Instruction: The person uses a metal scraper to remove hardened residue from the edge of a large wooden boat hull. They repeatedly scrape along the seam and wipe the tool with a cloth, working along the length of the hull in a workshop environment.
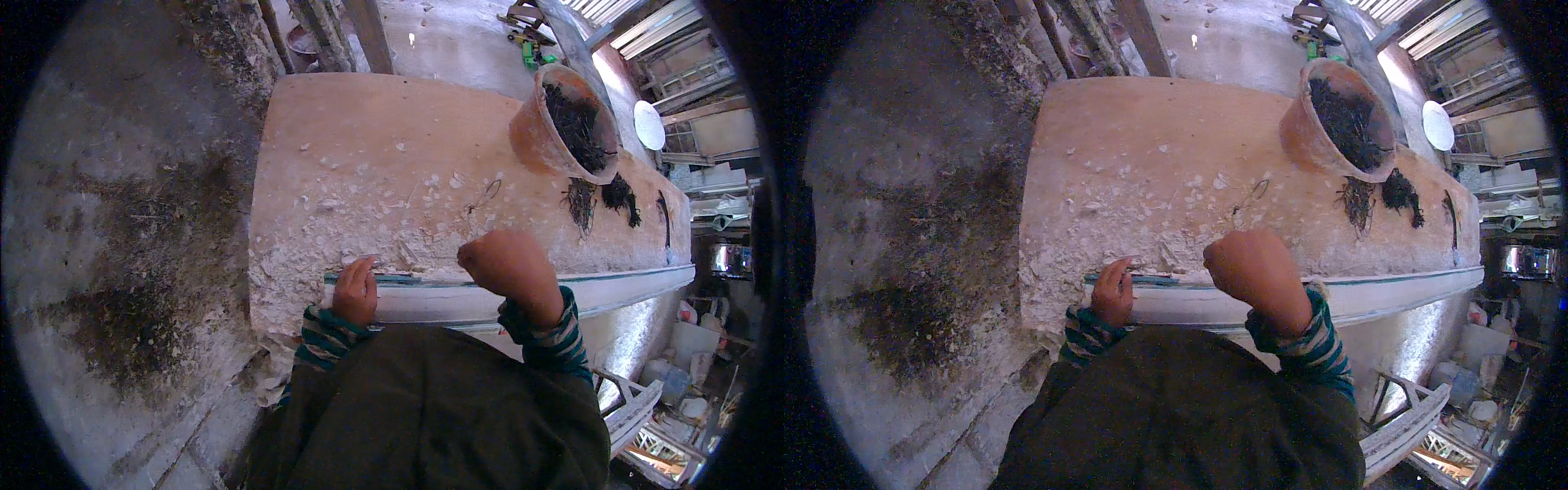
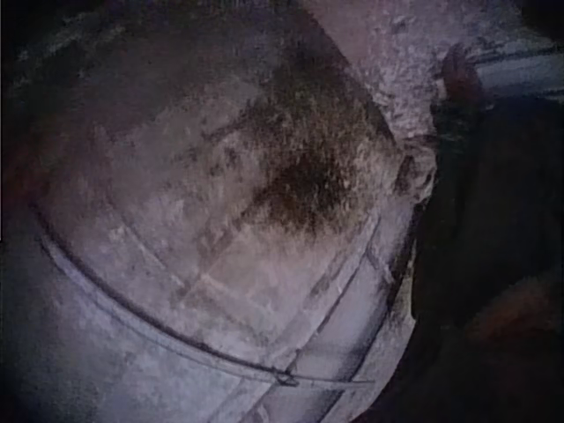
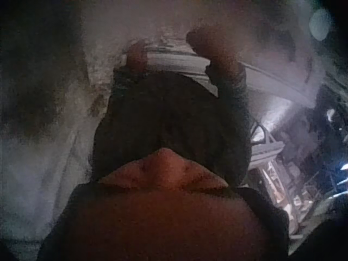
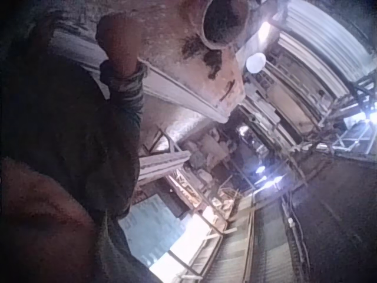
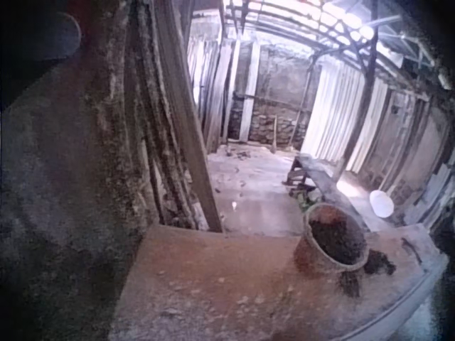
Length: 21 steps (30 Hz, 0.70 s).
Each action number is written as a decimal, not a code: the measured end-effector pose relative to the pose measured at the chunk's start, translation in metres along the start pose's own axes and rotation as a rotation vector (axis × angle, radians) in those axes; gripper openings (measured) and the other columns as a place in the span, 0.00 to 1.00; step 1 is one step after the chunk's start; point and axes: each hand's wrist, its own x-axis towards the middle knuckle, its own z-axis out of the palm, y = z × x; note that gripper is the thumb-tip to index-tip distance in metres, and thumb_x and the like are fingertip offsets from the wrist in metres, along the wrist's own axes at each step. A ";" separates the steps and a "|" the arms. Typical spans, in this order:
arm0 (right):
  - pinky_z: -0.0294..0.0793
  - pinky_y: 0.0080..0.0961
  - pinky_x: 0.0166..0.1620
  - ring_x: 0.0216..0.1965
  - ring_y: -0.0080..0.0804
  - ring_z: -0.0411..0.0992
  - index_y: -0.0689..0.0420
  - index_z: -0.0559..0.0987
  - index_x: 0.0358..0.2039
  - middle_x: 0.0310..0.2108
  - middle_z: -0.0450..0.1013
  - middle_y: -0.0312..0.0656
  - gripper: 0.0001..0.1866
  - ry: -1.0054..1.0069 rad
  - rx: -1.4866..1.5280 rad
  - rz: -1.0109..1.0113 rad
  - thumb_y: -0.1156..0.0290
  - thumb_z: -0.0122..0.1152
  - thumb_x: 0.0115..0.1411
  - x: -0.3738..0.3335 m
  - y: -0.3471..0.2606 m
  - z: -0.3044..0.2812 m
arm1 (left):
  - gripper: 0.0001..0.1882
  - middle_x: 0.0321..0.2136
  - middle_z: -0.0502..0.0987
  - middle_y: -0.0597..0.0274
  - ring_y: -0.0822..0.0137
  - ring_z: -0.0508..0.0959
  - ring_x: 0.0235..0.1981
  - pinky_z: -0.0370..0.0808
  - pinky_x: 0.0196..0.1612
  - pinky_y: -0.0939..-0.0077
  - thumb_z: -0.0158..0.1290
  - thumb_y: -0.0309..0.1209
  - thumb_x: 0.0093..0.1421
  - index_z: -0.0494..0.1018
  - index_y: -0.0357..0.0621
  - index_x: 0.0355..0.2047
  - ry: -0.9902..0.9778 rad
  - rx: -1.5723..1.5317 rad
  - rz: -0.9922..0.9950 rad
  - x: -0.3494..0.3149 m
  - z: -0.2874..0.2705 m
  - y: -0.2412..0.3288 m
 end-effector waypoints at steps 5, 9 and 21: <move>0.71 0.39 0.26 0.24 0.46 0.73 0.53 0.78 0.21 0.19 0.72 0.47 0.08 0.018 0.000 0.037 0.68 0.51 0.48 -0.017 0.000 0.006 | 0.14 0.38 0.72 0.50 0.52 0.72 0.41 0.69 0.45 0.63 0.47 0.23 0.53 0.71 0.39 0.42 0.004 0.018 0.003 -0.001 0.000 0.001; 0.71 0.38 0.27 0.25 0.45 0.73 0.51 0.79 0.23 0.20 0.73 0.46 0.08 -0.257 -0.097 0.089 0.67 0.52 0.48 0.011 -0.001 0.043 | 0.15 0.38 0.72 0.50 0.52 0.71 0.41 0.68 0.45 0.63 0.47 0.22 0.53 0.71 0.40 0.42 -0.014 0.040 0.007 -0.001 0.001 0.001; 0.72 0.39 0.28 0.26 0.46 0.74 0.55 0.78 0.22 0.22 0.74 0.45 0.09 -0.081 -0.086 0.041 0.66 0.51 0.49 0.020 0.015 0.063 | 0.15 0.38 0.72 0.49 0.52 0.72 0.40 0.69 0.45 0.64 0.47 0.20 0.52 0.70 0.37 0.42 -0.021 -0.006 0.028 0.003 -0.001 0.004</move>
